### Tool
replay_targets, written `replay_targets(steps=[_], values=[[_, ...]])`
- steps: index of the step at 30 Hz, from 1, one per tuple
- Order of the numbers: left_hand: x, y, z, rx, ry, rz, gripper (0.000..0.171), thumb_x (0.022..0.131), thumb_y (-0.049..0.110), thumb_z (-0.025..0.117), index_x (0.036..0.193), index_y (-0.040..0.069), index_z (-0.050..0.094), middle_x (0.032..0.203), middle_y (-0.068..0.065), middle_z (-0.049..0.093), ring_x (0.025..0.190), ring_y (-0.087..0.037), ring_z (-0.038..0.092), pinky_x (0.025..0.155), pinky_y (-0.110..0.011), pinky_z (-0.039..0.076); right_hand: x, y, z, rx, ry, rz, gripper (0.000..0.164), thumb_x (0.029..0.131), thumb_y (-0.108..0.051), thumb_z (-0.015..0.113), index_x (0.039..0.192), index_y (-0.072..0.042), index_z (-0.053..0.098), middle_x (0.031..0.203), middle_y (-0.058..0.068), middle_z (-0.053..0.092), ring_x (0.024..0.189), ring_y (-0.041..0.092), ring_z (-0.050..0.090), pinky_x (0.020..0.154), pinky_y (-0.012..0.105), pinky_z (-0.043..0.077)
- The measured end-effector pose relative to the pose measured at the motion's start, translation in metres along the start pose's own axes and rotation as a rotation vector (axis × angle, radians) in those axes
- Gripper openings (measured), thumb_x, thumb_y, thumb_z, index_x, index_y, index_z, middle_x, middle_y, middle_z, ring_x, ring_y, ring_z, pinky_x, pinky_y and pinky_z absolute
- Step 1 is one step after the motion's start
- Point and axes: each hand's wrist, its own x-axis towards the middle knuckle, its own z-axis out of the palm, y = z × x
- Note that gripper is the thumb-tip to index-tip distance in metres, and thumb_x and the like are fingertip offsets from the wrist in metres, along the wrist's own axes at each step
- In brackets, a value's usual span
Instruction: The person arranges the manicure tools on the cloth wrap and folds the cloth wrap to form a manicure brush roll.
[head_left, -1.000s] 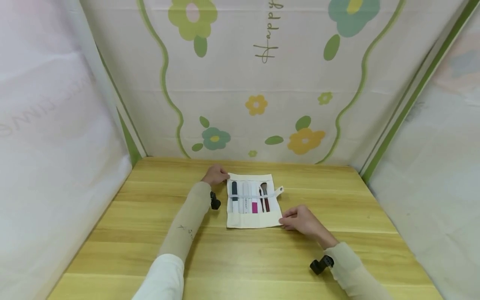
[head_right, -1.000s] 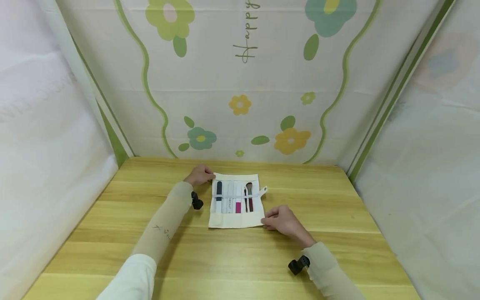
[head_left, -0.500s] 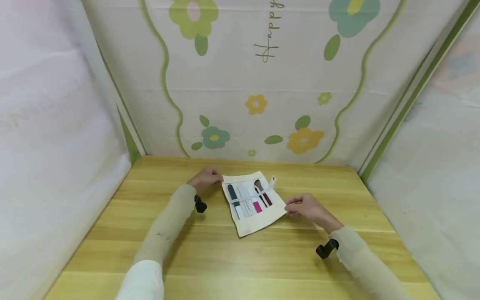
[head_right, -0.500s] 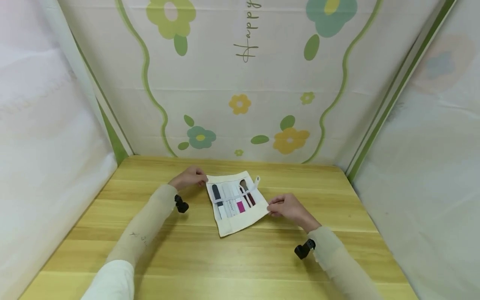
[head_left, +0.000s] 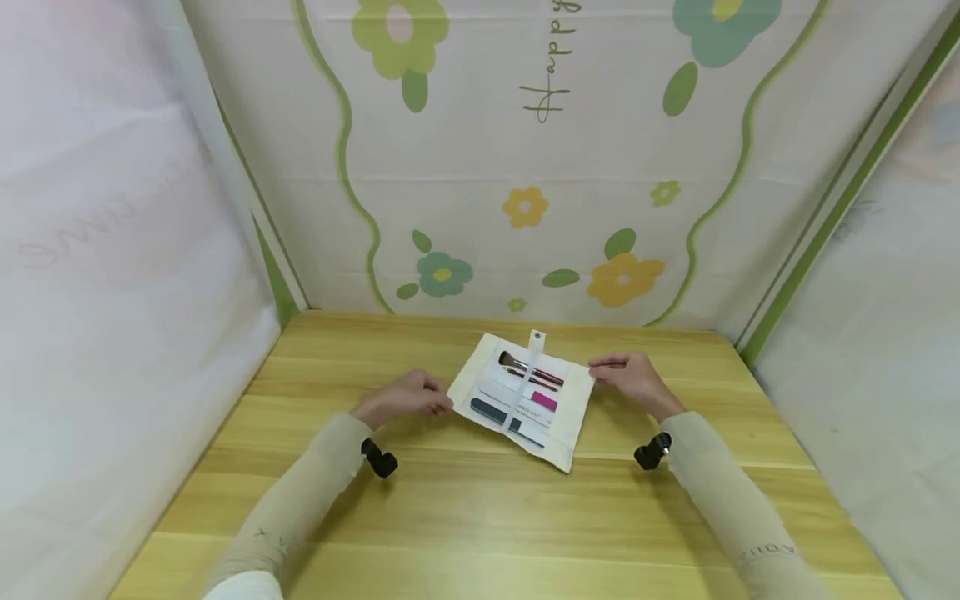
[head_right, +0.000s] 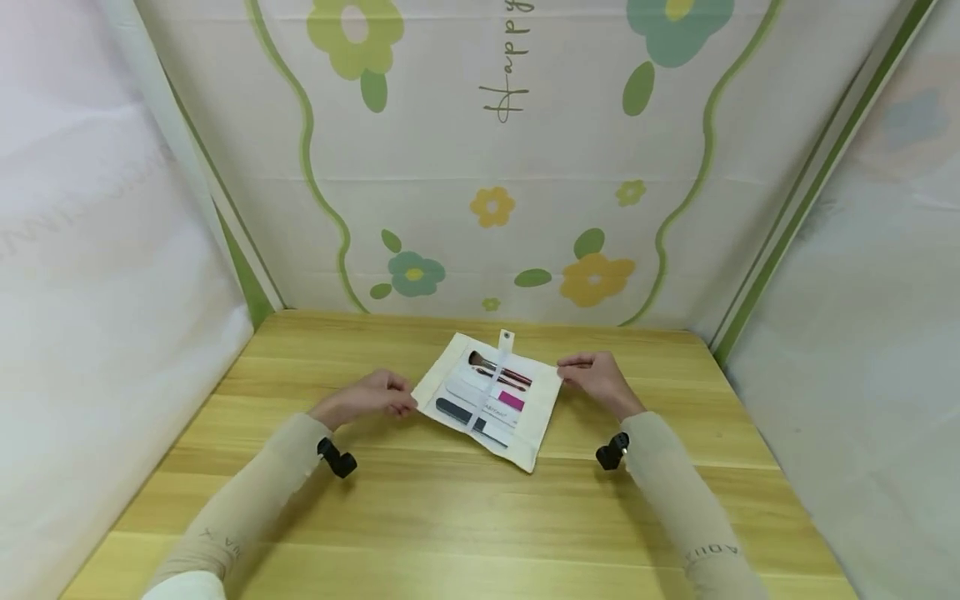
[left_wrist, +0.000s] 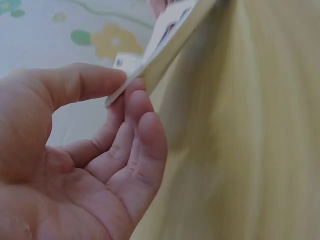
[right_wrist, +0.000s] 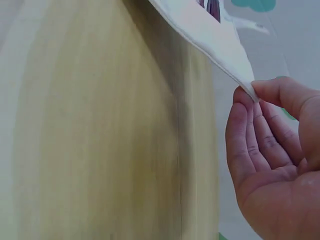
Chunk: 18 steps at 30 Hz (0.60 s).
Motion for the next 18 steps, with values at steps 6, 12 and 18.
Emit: replay_targets(steps=[6, 12, 18], values=[[-0.015, -0.004, 0.028, -0.011, -0.102, 0.036, 0.028, 0.097, 0.022, 0.076, 0.099, -0.007, 0.075, 0.096, -0.015, 0.078, 0.081, -0.017, 0.071, 0.079, -0.033, 0.062, 0.017, 0.001, 0.006, 0.063, 0.026, -0.019, 0.047, 0.101, -0.025, 0.074, 0.138, 0.001, 0.066, 0.139, 0.02, 0.068, 0.118, 0.023, 0.073, 0.106, 0.046, 0.056], [-0.02, -0.005, 0.047, -0.046, -0.134, 0.038, 0.021, 0.096, 0.015, 0.077, 0.091, -0.005, 0.076, 0.087, -0.013, 0.077, 0.072, -0.014, 0.068, 0.07, -0.027, 0.059, 0.027, 0.005, 0.014, 0.097, 0.042, -0.036, 0.044, 0.1, -0.02, 0.075, 0.136, 0.005, 0.066, 0.138, 0.022, 0.068, 0.111, 0.017, 0.073, 0.104, 0.04, 0.058], [-0.025, -0.008, 0.054, -0.046, -0.116, 0.003, 0.02, 0.096, 0.016, 0.077, 0.089, -0.004, 0.076, 0.084, -0.01, 0.077, 0.07, -0.015, 0.066, 0.067, -0.025, 0.057, 0.027, 0.003, 0.021, 0.017, 0.069, -0.056, 0.041, 0.1, -0.019, 0.075, 0.132, 0.004, 0.069, 0.133, 0.022, 0.071, 0.112, 0.02, 0.072, 0.098, 0.035, 0.06]])
